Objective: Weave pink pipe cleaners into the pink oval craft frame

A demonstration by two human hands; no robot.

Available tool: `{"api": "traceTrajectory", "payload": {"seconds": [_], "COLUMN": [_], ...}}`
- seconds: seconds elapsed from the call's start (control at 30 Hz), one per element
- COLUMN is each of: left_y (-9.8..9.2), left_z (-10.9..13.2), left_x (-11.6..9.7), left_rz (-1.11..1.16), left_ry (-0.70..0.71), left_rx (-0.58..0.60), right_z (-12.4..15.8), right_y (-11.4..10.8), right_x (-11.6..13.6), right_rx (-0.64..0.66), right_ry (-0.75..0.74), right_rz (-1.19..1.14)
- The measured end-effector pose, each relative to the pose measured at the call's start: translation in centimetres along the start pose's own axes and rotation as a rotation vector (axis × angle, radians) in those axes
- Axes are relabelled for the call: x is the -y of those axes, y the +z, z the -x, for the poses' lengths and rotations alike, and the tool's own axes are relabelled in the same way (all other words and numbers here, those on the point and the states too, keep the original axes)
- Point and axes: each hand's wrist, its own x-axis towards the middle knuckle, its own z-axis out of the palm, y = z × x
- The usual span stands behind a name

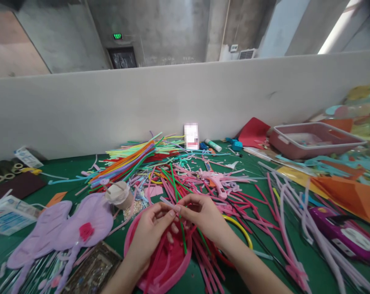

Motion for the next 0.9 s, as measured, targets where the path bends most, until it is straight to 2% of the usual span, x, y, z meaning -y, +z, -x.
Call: {"api": "traceTrajectory", "payload": {"seconds": [0.2, 0.43, 0.63, 0.77, 0.9], "left_y": [-0.01, 0.2, 0.13, 0.04, -0.21], "left_z": [0.02, 0.19, 0.03, -0.16, -0.4], "left_x": [-0.11, -0.21, 0.42, 0.6, 0.52], "left_rz": [0.002, -0.01, 0.032, 0.031, 0.017], "left_ry": [0.006, -0.024, -0.108, -0.143, -0.096], "left_rx": [-0.019, -0.018, -0.081, -0.097, -0.101], "right_z": [-0.05, 0.34, 0.63, 0.84, 0.87], "right_y": [-0.13, 0.18, 0.53, 0.59, 0.72], "right_x": [-0.19, 0.07, 0.11, -0.28, -0.63], "right_rx": [0.033, -0.008, -0.071, -0.074, -0.07], "right_ry": [-0.025, -0.071, -0.229, -0.339, -0.434], "right_rz": [-0.009, 0.185, 0.508, 0.599, 0.603]}}
